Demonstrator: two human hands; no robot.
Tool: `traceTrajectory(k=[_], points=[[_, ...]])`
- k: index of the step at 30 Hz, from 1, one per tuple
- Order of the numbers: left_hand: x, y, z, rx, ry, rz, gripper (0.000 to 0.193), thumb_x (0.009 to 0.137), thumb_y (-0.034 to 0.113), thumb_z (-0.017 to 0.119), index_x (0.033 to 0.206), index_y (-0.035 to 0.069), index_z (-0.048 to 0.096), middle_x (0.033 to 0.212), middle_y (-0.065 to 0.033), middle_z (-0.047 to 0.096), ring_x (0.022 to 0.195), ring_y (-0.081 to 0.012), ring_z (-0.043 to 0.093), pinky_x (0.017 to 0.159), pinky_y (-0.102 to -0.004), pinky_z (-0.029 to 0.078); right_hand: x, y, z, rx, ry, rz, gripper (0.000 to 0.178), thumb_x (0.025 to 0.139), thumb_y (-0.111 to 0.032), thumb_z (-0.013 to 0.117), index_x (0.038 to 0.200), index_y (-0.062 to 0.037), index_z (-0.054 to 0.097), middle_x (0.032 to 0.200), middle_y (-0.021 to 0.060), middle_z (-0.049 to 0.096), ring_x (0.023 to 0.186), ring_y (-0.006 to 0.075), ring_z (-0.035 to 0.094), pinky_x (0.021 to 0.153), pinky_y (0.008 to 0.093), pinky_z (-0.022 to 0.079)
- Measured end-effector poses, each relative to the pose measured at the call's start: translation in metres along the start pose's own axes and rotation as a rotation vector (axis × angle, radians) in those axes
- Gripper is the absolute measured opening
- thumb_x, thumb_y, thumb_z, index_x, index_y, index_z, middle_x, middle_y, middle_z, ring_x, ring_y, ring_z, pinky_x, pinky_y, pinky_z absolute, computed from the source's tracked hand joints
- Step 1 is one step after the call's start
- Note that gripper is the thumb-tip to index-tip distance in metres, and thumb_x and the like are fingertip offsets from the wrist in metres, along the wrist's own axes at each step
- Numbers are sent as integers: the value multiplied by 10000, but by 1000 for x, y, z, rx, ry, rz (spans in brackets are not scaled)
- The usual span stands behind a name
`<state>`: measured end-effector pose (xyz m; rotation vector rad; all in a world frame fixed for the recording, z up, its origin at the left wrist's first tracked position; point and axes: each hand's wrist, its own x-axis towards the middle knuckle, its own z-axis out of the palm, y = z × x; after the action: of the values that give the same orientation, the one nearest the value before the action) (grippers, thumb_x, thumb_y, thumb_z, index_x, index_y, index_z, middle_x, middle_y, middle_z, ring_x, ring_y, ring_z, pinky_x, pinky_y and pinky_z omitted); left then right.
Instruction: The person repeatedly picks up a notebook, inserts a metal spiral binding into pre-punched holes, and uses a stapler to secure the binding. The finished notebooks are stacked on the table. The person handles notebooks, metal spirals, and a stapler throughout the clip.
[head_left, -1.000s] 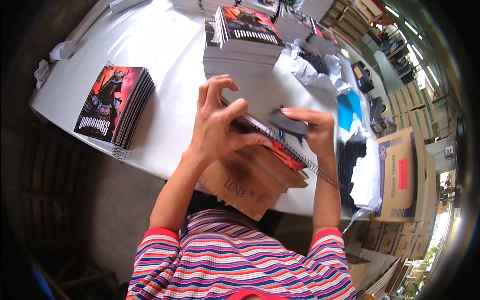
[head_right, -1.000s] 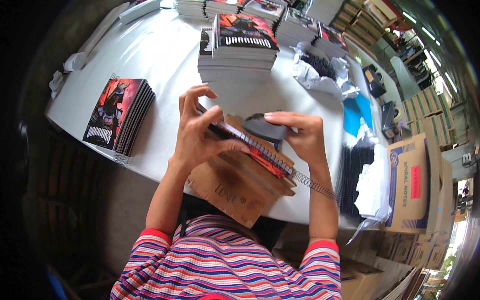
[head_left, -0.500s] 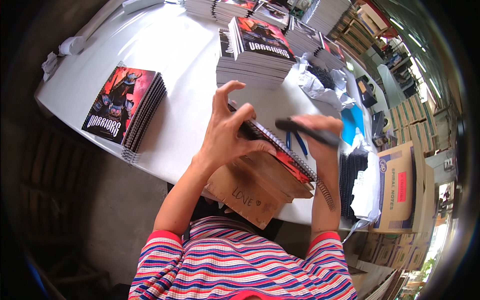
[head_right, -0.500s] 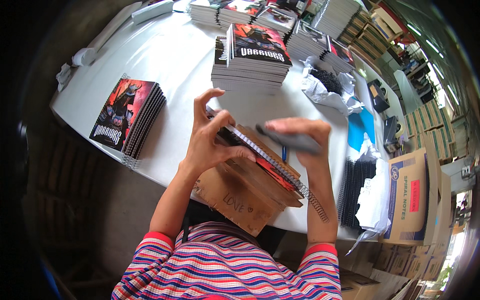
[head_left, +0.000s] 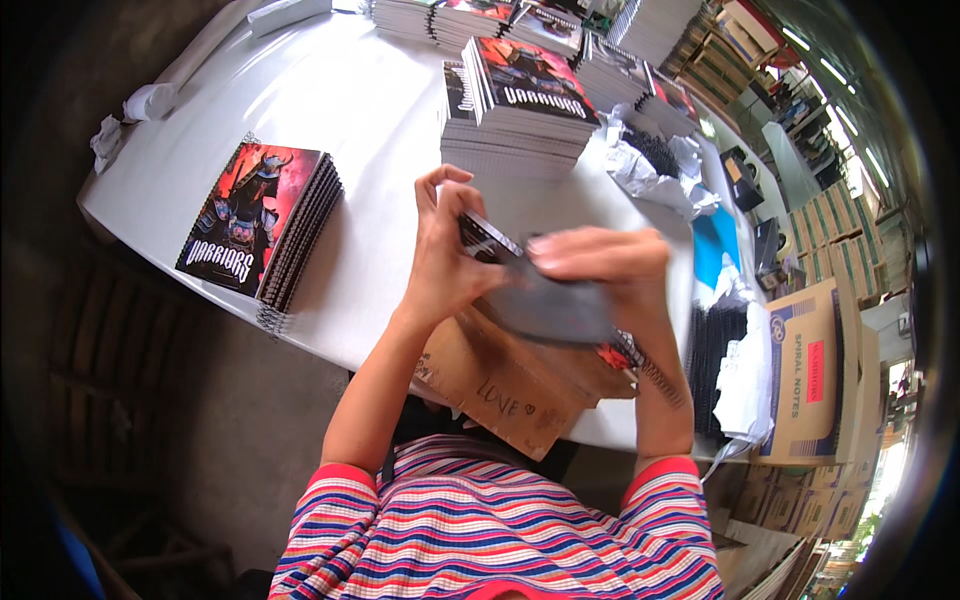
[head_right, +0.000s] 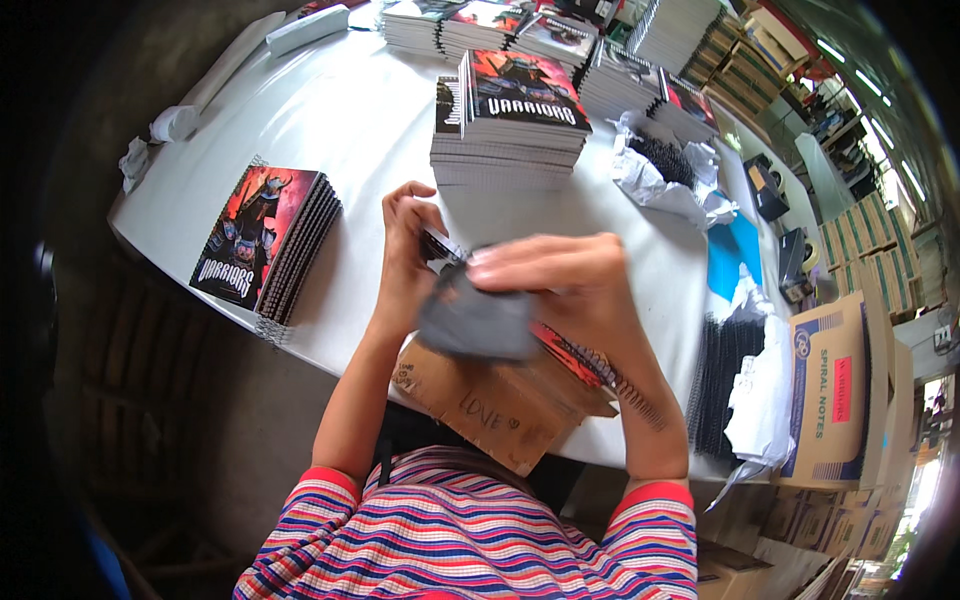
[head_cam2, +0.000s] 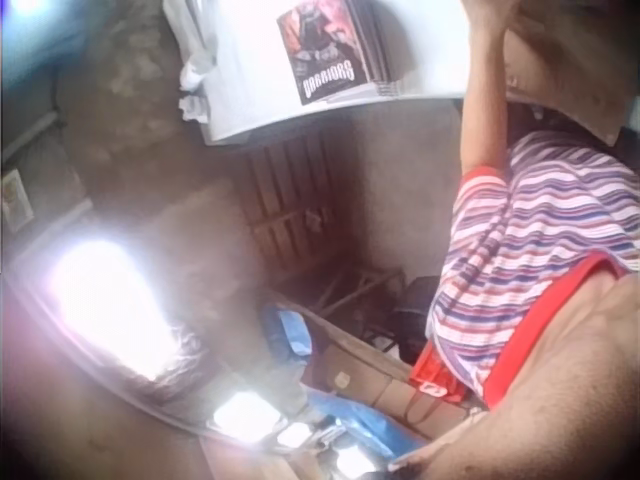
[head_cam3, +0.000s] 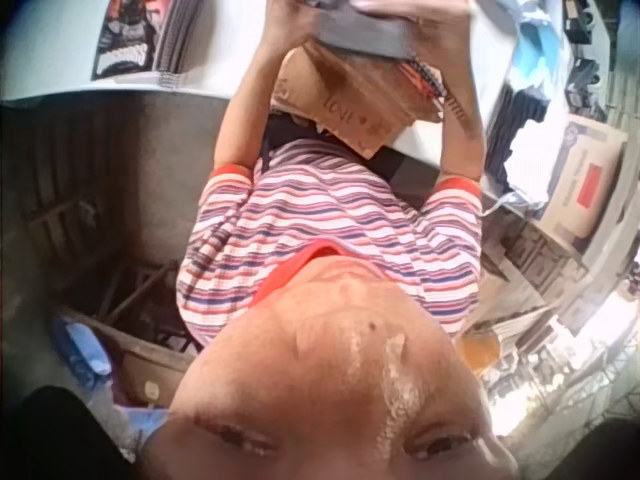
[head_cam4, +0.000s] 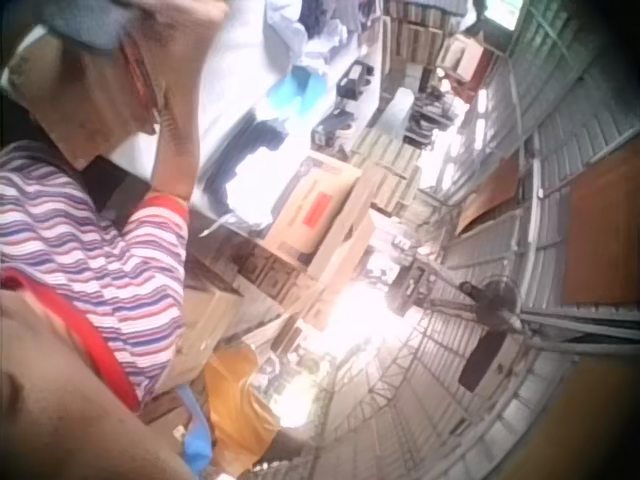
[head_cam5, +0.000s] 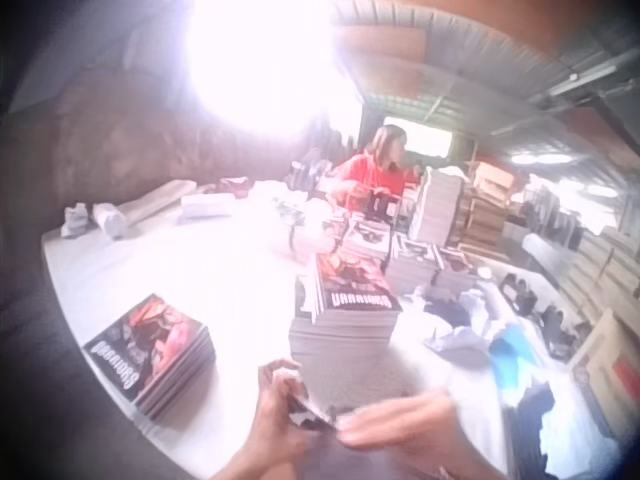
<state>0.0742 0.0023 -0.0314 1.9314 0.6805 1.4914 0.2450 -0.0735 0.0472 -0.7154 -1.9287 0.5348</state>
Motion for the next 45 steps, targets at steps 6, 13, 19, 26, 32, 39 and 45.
traceTrajectory(k=[6,13,19,26,32,39,45], points=[[3,-9,7,-277,3,-200,882,331,337,927,904,27,333,1059,-147,368,1030,-253,411,880,-352,394,8,7,1,-247,55,135,343,662,118,587,942,-48,697,919,127,683,815,162,668,743,250,522],[4,-4,2,-95,-38,-92,942,314,358,927,944,9,319,1025,-137,387,994,-249,431,869,-342,398,10,13,5,29,53,99,357,666,153,502,954,32,675,940,113,682,833,145,644,785,251,509],[3,0,-1,-69,-41,-64,957,353,388,915,998,-3,327,1069,-145,378,1031,-248,419,898,-344,386,2,8,-9,57,311,234,328,694,115,580,966,-31,689,900,110,691,802,136,641,744,233,499],[6,10,13,-386,88,-345,530,688,462,763,760,49,440,638,-16,539,583,-62,466,526,-210,415,-135,41,-83,-1304,-55,1303,427,754,3,574,1168,-98,589,1126,159,597,1036,307,582,870,380,471],[47,89,-16,-502,206,-57,427,804,420,659,714,92,400,688,30,428,633,-45,359,559,-191,295,-85,-9,-34,-177,468,759,483,872,-116,559,1332,-82,414,1145,176,584,1049,210,579,893,306,448],[58,101,-15,-1194,155,364,436,792,406,663,790,68,387,773,-12,377,706,-121,430,646,-253,395,-26,-44,8,827,113,638,514,870,-279,599,1239,45,444,1114,94,595,1008,128,558,891,251,418],[20,86,-16,-1039,272,-509,263,883,293,579,891,32,608,852,-48,604,740,-94,577,657,-208,467,-37,-49,1,146,499,511,379,857,-151,615,1180,9,497,1060,67,609,939,115,555,856,251,416]])
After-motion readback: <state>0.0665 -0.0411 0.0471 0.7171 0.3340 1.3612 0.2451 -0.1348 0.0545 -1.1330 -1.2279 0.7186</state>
